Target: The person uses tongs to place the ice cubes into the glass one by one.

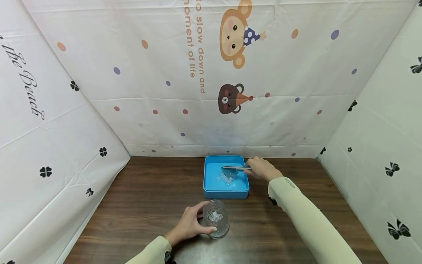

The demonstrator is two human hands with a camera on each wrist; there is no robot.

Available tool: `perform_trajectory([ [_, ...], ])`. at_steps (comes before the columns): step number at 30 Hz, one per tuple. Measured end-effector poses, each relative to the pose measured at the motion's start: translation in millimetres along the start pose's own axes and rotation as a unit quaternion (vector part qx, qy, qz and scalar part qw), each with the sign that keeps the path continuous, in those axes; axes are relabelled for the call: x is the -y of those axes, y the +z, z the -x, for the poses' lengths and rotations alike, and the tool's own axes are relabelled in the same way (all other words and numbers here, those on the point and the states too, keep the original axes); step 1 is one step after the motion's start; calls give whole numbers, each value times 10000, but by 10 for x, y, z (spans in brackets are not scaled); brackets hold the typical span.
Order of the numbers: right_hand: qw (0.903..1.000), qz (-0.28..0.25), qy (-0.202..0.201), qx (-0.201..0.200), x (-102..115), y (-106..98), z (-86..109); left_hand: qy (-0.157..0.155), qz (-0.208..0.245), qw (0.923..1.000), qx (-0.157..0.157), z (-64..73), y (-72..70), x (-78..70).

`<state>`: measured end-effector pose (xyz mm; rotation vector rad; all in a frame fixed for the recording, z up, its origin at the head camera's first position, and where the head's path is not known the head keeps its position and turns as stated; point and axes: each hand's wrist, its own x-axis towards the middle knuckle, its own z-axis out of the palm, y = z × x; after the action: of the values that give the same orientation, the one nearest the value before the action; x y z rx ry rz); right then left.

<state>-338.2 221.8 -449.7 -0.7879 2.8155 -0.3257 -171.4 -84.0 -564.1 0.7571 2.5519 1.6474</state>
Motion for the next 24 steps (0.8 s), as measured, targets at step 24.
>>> perform_trajectory([
  [24, 9953, 23, -468, -849, 2, -152, 170, 8, 70, 9999, 115, -1, -8, -10],
])
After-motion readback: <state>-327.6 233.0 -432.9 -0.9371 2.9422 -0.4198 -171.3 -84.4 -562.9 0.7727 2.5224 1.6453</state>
